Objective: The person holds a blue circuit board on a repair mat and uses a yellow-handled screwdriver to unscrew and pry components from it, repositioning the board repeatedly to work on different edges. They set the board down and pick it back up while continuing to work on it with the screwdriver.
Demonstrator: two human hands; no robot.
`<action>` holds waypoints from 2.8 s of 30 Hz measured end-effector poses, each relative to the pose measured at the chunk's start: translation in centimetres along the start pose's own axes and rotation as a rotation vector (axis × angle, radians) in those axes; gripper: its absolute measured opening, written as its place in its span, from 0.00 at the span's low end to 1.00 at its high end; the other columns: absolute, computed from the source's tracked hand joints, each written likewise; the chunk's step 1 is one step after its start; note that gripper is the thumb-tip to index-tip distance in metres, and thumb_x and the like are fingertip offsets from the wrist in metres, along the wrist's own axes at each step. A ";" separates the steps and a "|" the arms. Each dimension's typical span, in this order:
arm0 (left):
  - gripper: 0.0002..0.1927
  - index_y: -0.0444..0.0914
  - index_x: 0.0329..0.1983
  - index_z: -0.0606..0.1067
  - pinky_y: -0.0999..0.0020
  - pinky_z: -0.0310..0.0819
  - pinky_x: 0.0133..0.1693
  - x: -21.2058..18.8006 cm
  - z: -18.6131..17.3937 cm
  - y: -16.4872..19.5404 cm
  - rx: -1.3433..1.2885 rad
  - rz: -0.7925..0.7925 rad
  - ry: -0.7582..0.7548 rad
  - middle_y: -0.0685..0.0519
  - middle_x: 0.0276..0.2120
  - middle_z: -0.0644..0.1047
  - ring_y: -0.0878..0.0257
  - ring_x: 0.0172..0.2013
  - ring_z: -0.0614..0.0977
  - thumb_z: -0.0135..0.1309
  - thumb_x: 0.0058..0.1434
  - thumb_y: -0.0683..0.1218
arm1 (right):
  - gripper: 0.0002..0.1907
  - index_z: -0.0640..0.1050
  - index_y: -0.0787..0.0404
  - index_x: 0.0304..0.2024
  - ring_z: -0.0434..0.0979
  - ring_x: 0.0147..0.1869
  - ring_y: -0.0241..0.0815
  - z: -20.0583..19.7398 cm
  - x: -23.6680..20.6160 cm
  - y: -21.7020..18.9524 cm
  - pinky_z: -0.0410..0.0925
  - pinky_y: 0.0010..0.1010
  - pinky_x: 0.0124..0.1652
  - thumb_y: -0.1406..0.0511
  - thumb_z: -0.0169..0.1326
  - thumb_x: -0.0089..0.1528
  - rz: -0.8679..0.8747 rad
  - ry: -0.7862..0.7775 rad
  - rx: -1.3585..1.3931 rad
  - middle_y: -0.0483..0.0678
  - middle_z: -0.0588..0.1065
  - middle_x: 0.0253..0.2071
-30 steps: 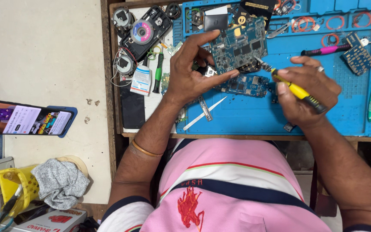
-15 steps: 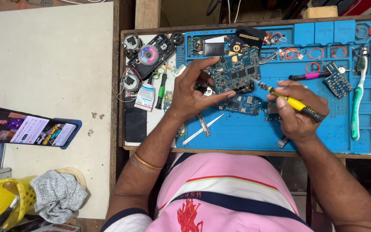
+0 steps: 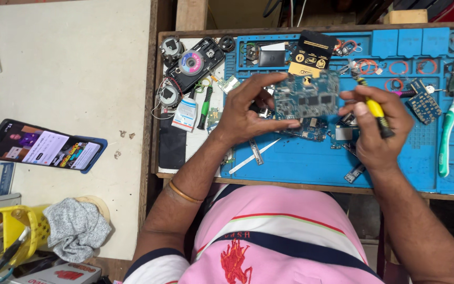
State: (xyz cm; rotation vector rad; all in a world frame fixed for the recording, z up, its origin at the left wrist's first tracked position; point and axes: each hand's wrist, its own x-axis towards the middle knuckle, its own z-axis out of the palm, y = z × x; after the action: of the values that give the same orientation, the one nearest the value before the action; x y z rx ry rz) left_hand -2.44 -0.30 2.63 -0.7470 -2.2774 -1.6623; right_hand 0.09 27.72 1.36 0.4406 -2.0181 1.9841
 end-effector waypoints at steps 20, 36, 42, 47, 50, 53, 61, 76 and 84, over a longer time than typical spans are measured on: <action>0.45 0.57 0.69 0.62 0.66 0.84 0.51 -0.5 0.4 -0.6 0.162 0.245 -0.054 0.60 0.54 0.78 0.63 0.51 0.84 0.71 0.55 0.70 | 0.28 0.68 0.62 0.64 0.76 0.55 0.43 -1.3 -1.6 3.5 0.69 0.34 0.56 0.46 0.45 0.77 0.389 -0.310 0.157 0.49 0.75 0.56; 0.50 0.64 0.77 0.55 0.72 0.82 0.40 -0.6 1.2 -1.8 0.127 0.324 -0.011 0.63 0.48 0.77 0.69 0.39 0.81 0.73 0.58 0.64 | 0.24 0.71 0.66 0.59 0.76 0.51 0.41 -3.4 -2.5 4.9 0.69 0.32 0.55 0.52 0.36 0.83 0.371 -0.390 0.153 0.53 0.75 0.51; 0.51 0.63 0.79 0.54 0.69 0.80 0.41 -0.9 1.1 -1.8 0.139 0.350 0.003 0.62 0.45 0.75 0.67 0.38 0.79 0.74 0.60 0.62 | 0.23 0.71 0.67 0.60 0.78 0.52 0.41 -2.5 -2.2 3.8 0.70 0.31 0.53 0.54 0.37 0.83 0.365 -0.391 0.076 0.54 0.76 0.52; 0.52 0.64 0.79 0.53 0.70 0.81 0.41 -0.8 1.2 -1.9 0.119 0.373 0.022 0.63 0.46 0.75 0.68 0.39 0.80 0.74 0.60 0.61 | 0.21 0.71 0.66 0.60 0.78 0.53 0.41 -3.6 -2.6 5.5 0.70 0.30 0.55 0.55 0.38 0.82 0.392 -0.364 0.101 0.53 0.76 0.52; 0.50 0.63 0.77 0.56 0.73 0.82 0.38 -0.8 1.3 -2.1 0.100 0.321 0.005 0.63 0.46 0.76 0.69 0.36 0.80 0.74 0.58 0.62 | 0.21 0.70 0.66 0.61 0.76 0.56 0.40 -4.1 -2.9 6.7 0.68 0.31 0.59 0.55 0.38 0.82 0.401 -0.338 0.146 0.53 0.75 0.54; 0.49 0.61 0.74 0.58 0.75 0.81 0.36 -0.8 1.6 -2.3 0.128 0.327 0.017 0.63 0.48 0.77 0.70 0.34 0.79 0.75 0.56 0.63 | 0.25 0.68 0.65 0.66 0.73 0.67 0.41 -4.3 -2.8 7.4 0.67 0.33 0.68 0.52 0.38 0.79 0.308 -0.320 0.154 0.52 0.71 0.63; 0.48 0.62 0.73 0.64 0.82 0.84 0.37 -0.9 1.4 -2.7 -0.008 0.277 -0.020 0.67 0.49 0.77 0.74 0.39 0.83 0.82 0.57 0.64 | 0.30 0.67 0.63 0.68 0.75 0.68 0.43 -3.5 -2.4 5.9 0.71 0.37 0.68 0.47 0.48 0.77 0.318 -0.311 0.047 0.50 0.73 0.63; 0.45 0.54 0.69 0.67 0.83 0.81 0.36 -0.9 0.7 -3.7 -0.259 0.178 -0.168 0.63 0.51 0.78 0.76 0.33 0.79 0.81 0.53 0.54 | 0.40 0.66 0.62 0.71 0.78 0.65 0.47 -1.8 -1.3 2.6 0.71 0.37 0.66 0.61 0.67 0.59 0.368 -0.531 0.080 0.52 0.75 0.61; 0.45 0.51 0.71 0.65 0.83 0.79 0.34 -1.3 1.1 -4.3 -0.343 0.120 -0.199 0.59 0.54 0.78 0.75 0.32 0.81 0.83 0.58 0.49 | 0.36 0.63 0.63 0.71 0.77 0.69 0.47 -2.4 -2.3 2.3 0.71 0.38 0.69 0.68 0.67 0.66 0.278 -0.451 0.077 0.52 0.73 0.64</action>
State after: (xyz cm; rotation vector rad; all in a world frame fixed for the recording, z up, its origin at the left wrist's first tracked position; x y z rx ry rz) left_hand -3.46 -0.59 -1.88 -1.1457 -2.0392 -2.0265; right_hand 1.24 30.17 -1.63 0.7143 -2.3840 2.2962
